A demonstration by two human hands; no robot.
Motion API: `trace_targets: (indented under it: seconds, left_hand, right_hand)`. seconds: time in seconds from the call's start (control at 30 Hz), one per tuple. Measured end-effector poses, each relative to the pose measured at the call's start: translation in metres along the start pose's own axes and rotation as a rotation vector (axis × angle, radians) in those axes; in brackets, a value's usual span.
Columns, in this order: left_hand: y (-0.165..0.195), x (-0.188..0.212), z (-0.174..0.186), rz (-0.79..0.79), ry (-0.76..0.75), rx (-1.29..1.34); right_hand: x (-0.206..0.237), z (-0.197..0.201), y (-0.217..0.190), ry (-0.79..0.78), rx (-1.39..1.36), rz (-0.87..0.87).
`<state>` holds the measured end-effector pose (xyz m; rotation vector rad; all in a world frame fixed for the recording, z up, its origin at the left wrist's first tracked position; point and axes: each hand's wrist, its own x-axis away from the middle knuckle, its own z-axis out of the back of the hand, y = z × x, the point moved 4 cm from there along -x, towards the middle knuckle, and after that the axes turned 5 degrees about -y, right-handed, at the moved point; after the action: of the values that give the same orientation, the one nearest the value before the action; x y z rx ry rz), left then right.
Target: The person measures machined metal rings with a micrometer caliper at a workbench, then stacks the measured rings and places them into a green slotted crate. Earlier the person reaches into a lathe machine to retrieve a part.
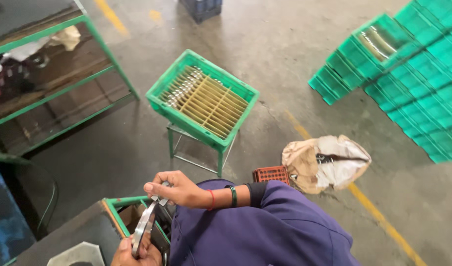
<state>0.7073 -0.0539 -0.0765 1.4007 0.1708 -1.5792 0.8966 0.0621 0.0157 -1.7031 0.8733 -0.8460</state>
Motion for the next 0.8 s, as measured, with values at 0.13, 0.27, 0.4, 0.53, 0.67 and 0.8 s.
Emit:
trace_targets:
  seconds: [0.13,0.27,0.4,0.53,0.67,0.8]
  left_hand:
    - [-0.056,0.043,-0.027,0.968,0.15,1.149]
    - [-0.061,0.033,-0.027,0.819,0.124,1.228]
    - [-0.045,0.01,-0.02,0.621,0.095,1.37]
    - [-0.018,-0.025,-0.014,0.708,-0.2,1.299]
    - [0.005,-0.047,0.01,0.905,-0.455,0.867]
    - [0.011,-0.038,0.01,1.213,-0.149,0.517]
  right_hand:
    - [0.0,0.013,0.011,0.05,0.058,0.023]
    - [-0.001,0.016,0.029,-0.071,-0.119,-0.071]
    - [0.009,0.001,0.039,-0.358,-0.141,-0.101]
    - [0.005,-0.004,0.023,-0.299,0.216,0.158]
    - [-0.004,-0.006,-0.012,-0.285,0.749,0.606]
    - [-0.01,-0.025,-0.021,-0.314,0.814,0.729]
